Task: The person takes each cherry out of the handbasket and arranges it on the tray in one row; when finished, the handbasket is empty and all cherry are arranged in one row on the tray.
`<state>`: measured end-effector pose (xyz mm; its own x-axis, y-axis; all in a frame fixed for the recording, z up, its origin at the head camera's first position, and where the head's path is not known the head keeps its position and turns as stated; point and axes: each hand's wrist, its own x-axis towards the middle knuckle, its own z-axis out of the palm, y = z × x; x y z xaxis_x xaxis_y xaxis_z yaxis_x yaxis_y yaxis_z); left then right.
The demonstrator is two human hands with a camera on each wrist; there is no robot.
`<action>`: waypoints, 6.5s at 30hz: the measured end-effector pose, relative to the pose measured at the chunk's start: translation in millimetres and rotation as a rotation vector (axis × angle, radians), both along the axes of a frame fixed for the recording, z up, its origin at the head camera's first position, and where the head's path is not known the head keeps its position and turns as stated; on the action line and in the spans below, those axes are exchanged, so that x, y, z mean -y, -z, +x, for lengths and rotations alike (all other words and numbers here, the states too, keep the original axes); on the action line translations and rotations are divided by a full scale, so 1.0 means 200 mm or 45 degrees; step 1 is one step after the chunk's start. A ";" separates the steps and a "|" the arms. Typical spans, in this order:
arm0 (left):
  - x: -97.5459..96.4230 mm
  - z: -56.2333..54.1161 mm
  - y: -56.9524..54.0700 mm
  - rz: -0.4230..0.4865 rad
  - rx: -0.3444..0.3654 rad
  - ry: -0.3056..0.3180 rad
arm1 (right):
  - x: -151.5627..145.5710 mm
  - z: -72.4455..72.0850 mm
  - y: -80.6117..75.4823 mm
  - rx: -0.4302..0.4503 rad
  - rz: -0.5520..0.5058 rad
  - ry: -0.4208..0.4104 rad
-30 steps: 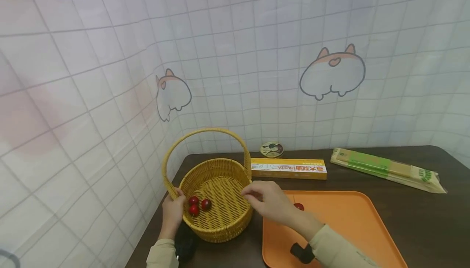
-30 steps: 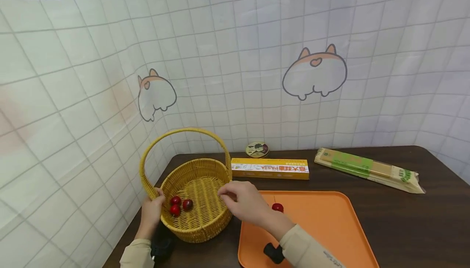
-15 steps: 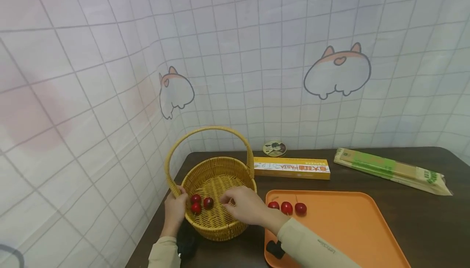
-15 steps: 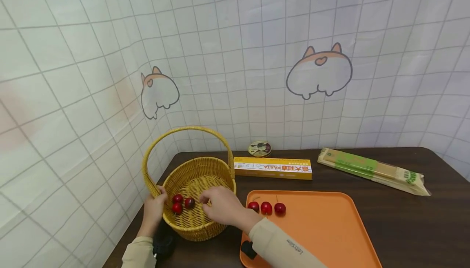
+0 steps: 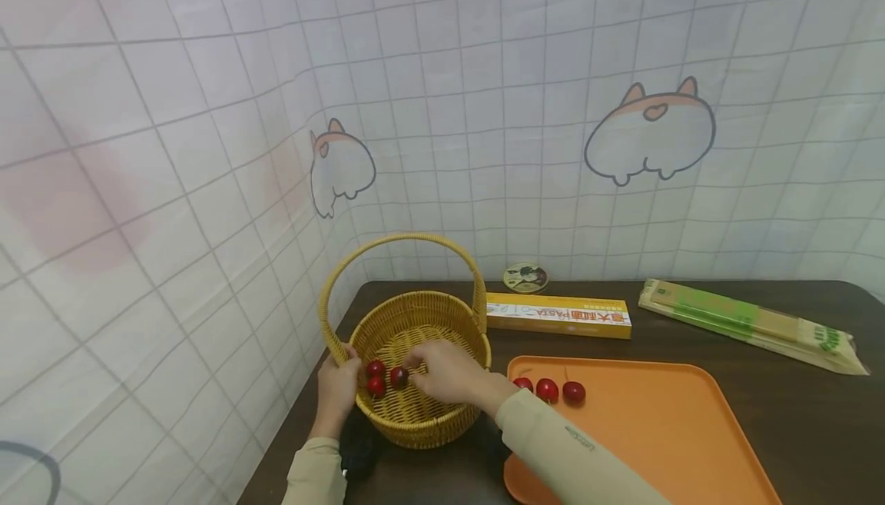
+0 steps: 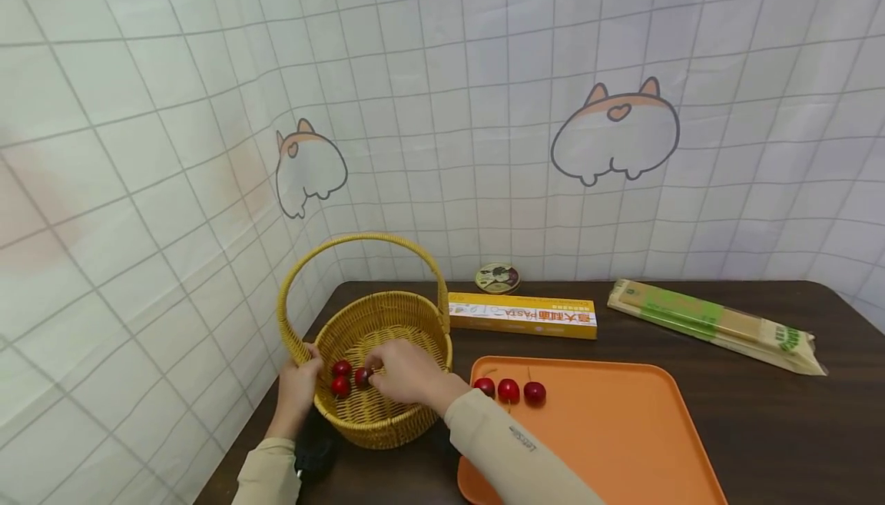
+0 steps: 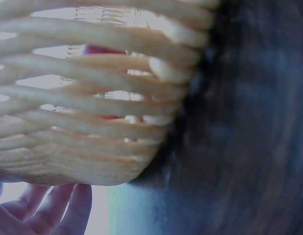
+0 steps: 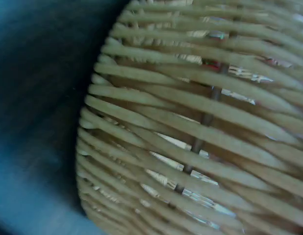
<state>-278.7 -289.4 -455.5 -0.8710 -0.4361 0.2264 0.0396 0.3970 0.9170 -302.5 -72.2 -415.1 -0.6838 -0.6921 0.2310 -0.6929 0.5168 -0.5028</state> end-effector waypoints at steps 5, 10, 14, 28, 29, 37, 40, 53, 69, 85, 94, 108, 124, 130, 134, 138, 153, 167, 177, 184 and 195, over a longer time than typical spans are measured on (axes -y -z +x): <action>0.00 0.00 0.01 -0.009 -0.003 -0.014 | 0.05 -0.04 0.00 -0.018 0.048 0.006; 0.00 0.00 0.00 -0.007 -0.008 -0.018 | 0.09 -0.05 0.03 -0.053 0.092 -0.004; 0.00 0.00 0.00 -0.012 -0.006 -0.008 | 0.10 -0.06 0.04 -0.067 0.174 -0.071; 0.00 0.00 0.00 -0.002 0.000 0.010 | 0.11 -0.06 0.06 -0.089 0.264 -0.124; 0.00 0.00 0.00 -0.002 0.000 0.013 | 0.11 -0.06 0.06 -0.087 0.256 -0.132; 0.01 0.01 0.00 -0.021 -0.007 0.011 | 0.13 -0.06 0.07 -0.069 0.219 -0.162; 0.01 0.00 0.00 -0.014 -0.011 0.005 | 0.14 -0.07 0.08 -0.036 0.217 -0.160; -0.05 -0.01 0.03 0.010 0.004 0.011 | 0.10 -0.06 0.09 0.126 0.263 -0.160; -0.04 0.00 0.03 -0.008 0.021 0.009 | -0.09 0.03 -0.03 0.132 -0.195 -0.193; -0.02 0.00 0.00 -0.008 0.012 0.005 | -0.50 0.20 -0.02 0.252 -0.538 -0.079; -0.01 0.01 -0.01 0.001 0.031 0.014 | -0.79 0.15 0.01 0.130 -0.535 0.094; 0.00 0.01 0.00 0.043 0.045 0.025 | -1.13 0.14 0.06 0.027 -0.304 0.289; -0.01 0.01 0.00 -0.020 0.037 0.000 | -1.31 0.08 0.19 0.226 -0.192 0.380; -0.01 0.00 0.00 -0.009 0.027 0.003 | -1.31 0.07 0.20 0.232 -0.156 0.392; -0.01 0.01 0.00 -0.002 0.028 0.002 | -1.31 0.08 0.20 0.232 -0.122 0.383; -0.01 0.01 0.00 -0.002 0.023 -0.006 | -1.30 0.08 0.20 0.233 -0.114 0.377; -0.02 0.01 -0.01 -0.016 0.015 0.003 | -1.29 0.08 0.22 0.268 -0.109 0.361; -0.02 0.01 -0.01 -0.003 0.022 0.001 | -1.30 0.09 0.20 0.238 -0.103 0.340; -0.01 0.01 -0.01 -0.007 0.024 -0.009 | -1.30 0.08 0.21 0.250 -0.103 0.342; -0.01 0.00 -0.01 -0.013 0.020 -0.007 | -1.29 0.08 0.20 0.267 -0.107 0.358; -0.01 0.00 0.00 -0.033 0.022 -0.014 | -1.29 0.08 0.22 0.243 -0.112 0.378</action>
<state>-278.6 -286.5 -454.5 -0.8699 -0.4399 0.2231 0.0195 0.4212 0.9068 -286.0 186.0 -458.9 -0.8885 -0.4403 0.1294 -0.4085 0.6305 -0.6600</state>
